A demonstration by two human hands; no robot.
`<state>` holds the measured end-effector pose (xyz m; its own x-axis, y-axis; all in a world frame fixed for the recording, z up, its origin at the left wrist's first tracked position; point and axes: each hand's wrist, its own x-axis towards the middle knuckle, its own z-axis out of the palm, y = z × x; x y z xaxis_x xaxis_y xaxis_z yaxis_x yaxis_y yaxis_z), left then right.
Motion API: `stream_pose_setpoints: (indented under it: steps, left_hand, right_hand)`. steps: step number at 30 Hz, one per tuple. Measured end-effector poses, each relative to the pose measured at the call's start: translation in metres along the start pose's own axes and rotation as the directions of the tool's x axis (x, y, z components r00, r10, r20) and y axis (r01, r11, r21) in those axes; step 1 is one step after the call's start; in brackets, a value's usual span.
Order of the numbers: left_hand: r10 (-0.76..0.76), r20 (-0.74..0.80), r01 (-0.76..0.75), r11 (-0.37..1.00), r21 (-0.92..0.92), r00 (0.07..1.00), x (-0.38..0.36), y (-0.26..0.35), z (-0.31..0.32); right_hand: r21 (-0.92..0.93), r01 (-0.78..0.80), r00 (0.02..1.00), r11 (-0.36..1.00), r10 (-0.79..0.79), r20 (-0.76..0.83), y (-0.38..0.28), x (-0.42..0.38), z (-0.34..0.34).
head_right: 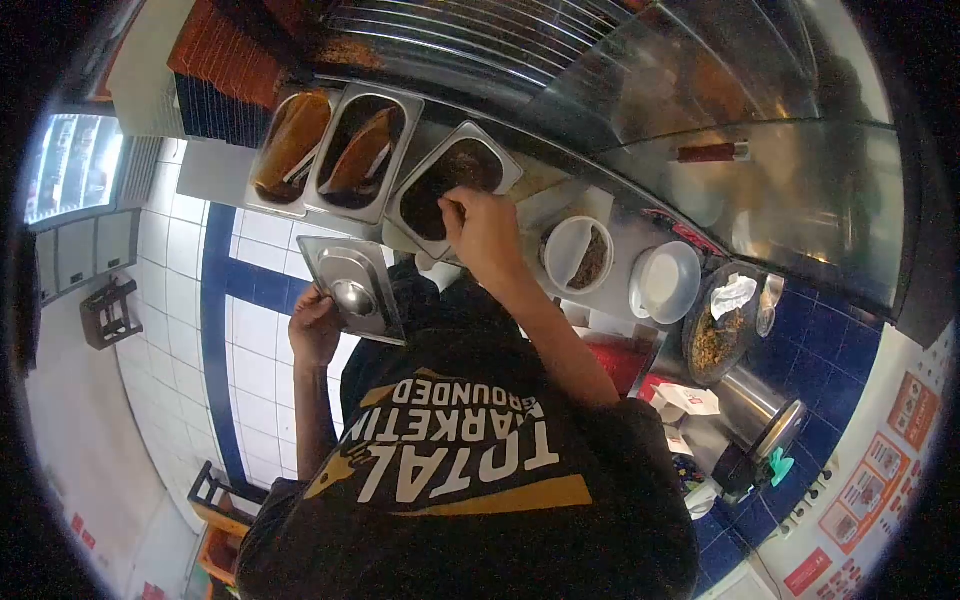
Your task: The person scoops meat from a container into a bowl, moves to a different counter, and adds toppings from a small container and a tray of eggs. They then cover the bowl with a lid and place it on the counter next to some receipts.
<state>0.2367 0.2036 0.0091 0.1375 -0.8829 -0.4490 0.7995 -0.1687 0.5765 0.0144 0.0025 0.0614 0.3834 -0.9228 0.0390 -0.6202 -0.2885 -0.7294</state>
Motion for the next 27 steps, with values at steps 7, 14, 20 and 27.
stream_pose_setpoints:
  steps: [7,14,20,27]
  left_hand:
    - [0.02,-0.004,-0.02,1.0,-0.012,1.0,-0.001,0.001,-0.006]
    - [0.016,0.037,-0.016,1.0,-0.002,0.999,0.0,0.002,-0.009]
    - [0.008,-0.009,-0.008,0.999,0.034,1.0,-0.002,0.006,-0.004]
    - [0.051,0.021,-0.052,0.996,0.067,0.998,-0.001,0.004,-0.01]
  right_hand:
    - [0.248,-0.158,0.987,0.956,0.159,0.016,0.012,-0.01,-0.004]
    - [0.075,-0.018,0.999,0.997,0.021,-0.042,0.02,-0.014,0.003]
    - [-0.012,0.069,0.998,0.998,-0.069,-0.012,0.01,-0.011,0.002]
    - [0.398,-0.258,0.966,0.88,0.232,0.111,0.046,-0.013,-0.004]
